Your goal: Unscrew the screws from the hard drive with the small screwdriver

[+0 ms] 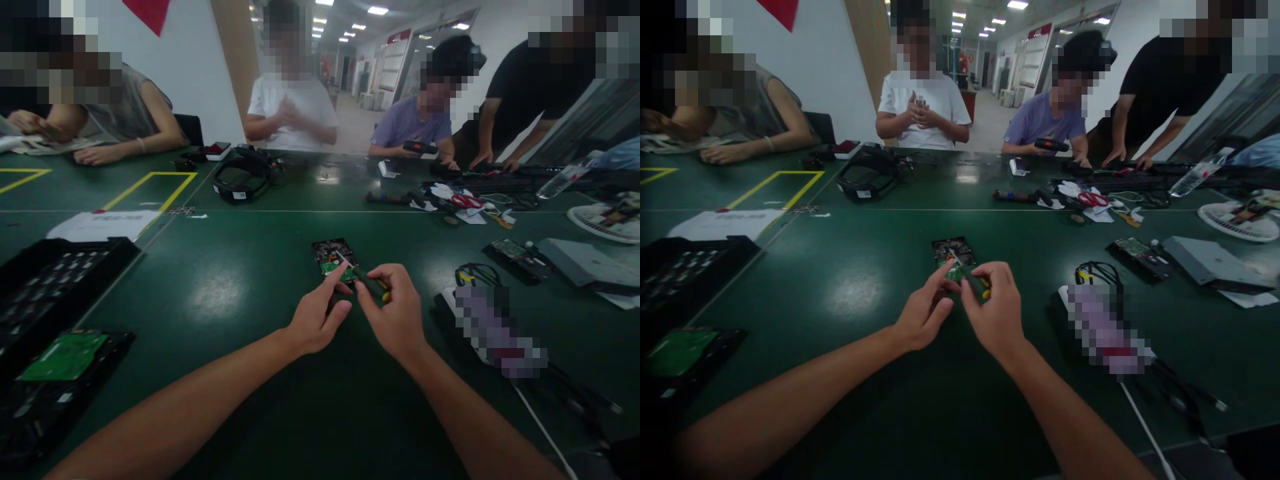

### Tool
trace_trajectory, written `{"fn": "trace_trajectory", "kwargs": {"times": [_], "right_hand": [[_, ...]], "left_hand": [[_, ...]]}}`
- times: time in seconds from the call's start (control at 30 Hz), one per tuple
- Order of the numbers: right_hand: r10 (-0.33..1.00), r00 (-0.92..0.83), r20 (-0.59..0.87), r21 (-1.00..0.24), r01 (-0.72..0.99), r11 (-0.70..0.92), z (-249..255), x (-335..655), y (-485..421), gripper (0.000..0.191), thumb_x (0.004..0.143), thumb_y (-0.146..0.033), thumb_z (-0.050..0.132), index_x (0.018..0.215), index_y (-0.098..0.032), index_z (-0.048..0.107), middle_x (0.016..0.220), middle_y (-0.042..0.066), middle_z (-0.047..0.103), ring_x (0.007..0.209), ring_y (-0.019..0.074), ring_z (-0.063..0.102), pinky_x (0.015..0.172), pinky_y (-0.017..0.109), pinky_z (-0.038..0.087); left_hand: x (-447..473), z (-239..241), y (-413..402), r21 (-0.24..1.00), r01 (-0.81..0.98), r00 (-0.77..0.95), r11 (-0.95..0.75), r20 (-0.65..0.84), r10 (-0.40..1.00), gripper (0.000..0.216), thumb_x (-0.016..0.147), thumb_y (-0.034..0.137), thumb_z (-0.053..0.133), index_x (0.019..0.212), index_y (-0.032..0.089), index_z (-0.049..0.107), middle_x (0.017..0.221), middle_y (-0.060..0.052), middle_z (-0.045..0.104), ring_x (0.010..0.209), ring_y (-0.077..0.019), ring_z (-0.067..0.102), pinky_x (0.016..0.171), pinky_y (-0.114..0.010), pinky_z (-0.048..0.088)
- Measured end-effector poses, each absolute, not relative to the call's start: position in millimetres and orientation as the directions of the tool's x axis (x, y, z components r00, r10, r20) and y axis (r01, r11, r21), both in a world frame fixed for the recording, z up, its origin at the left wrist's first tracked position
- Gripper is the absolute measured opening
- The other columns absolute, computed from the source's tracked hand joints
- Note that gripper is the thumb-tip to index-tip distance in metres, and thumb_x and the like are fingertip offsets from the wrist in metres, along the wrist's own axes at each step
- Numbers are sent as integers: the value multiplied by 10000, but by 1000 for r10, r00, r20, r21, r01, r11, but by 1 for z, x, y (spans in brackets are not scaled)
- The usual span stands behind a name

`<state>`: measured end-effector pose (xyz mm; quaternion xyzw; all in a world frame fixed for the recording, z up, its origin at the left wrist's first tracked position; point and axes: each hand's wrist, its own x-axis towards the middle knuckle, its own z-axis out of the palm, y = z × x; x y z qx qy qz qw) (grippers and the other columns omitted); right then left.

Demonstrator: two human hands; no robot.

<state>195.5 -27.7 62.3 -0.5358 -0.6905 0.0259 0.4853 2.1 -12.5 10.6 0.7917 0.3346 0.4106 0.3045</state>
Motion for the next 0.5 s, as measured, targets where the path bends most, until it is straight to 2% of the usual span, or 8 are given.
{"fn": "trace_trajectory", "kwargs": {"times": [0.07, 0.13, 0.17, 0.2, 0.27, 0.37, 0.47, 0.5], "right_hand": [[756, -69, 651, -508, 700, 502, 63, 186, -50, 163, 940, -231, 724, 1060, -254, 616, 1048, 52, 691, 975, 228, 712, 852, 406, 640], [743, -122, 658, -475, 698, 535, 62, 183, -72, 184, 952, -202, 713, 1103, -272, 633, 1116, 67, 703, 1031, 239, 731, 880, 424, 660], [743, -171, 647, -457, 694, 557, 61, 186, -83, 235, 956, -194, 709, 1163, -281, 638, 1150, 73, 710, 1060, 245, 738, 895, 432, 669], [742, -218, 634, -438, 690, 576, 59, 191, -94, 301, 956, -211, 719, 1235, -289, 635, 1186, 81, 718, 1092, 255, 742, 914, 447, 675], [752, -254, 609, -391, 729, 563, 53, 213, -115, 443, 952, -252, 737, 1372, -301, 607, 1295, 104, 711, 1167, 288, 733, 942, 494, 679], [704, -85, 705, -242, 904, 352, 42, 264, -143, 525, 921, -315, 788, 1415, -308, 612, 1383, 143, 672, 1251, 371, 687, 992, 620, 632], [631, 25, 775, -84, 994, 63, 32, 322, -163, 591, 870, -387, 847, 1409, -263, 639, 1424, 200, 640, 1335, 479, 610, 1047, 748, 536], [630, 27, 776, -48, 999, 16, 30, 341, -168, 601, 863, -412, 853, 1398, -231, 647, 1407, 225, 645, 1328, 509, 606, 1043, 780, 515]], "left_hand": [[5, 14, -20, 809, 187, 421, -558, 447, 789, 585, 1131, 501, 370, 1660, 250, 362, 1305, -121, 714, 774, -155, 684, 750, -330, 610], [9, 17, -28, 842, 141, 401, -521, 433, 808, 478, 1141, 474, 356, 1494, 243, 582, 1312, -116, 721, 861, -178, 716, 783, -338, 619], [10, 19, -31, 844, 139, 402, -518, 430, 808, 437, 1136, 464, 394, 1420, 236, 636, 1280, -111, 731, 936, -198, 725, 820, -345, 620], [11, 20, -33, 851, 141, 386, -506, 423, 820, 400, 1130, 454, 427, 1369, 235, 662, 1212, -99, 739, 930, -196, 723, 803, -334, 617], [9, 21, -34, 846, 156, 363, -510, 431, 826, 344, 1124, 418, 458, 1313, 226, 672, 1062, -67, 721, 766, -153, 681, 701, -300, 592], [5, 19, -29, 738, 229, 368, -635, 538, 758, 250, 1105, 346, 502, 1157, 211, 706, 956, -54, 695, 865, -183, 674, 808, -340, 583], [7, 20, -25, 691, 248, 384, -679, 574, 723, 221, 1106, 292, 493, 1131, 205, 694, 927, -54, 692, 878, -184, 661, 813, -344, 570], [10, 21, -25, 682, 248, 386, -688, 582, 716, 213, 1107, 271, 490, 1128, 202, 691, 930, -55, 694, 881, -180, 659, 820, -343, 567]]}}
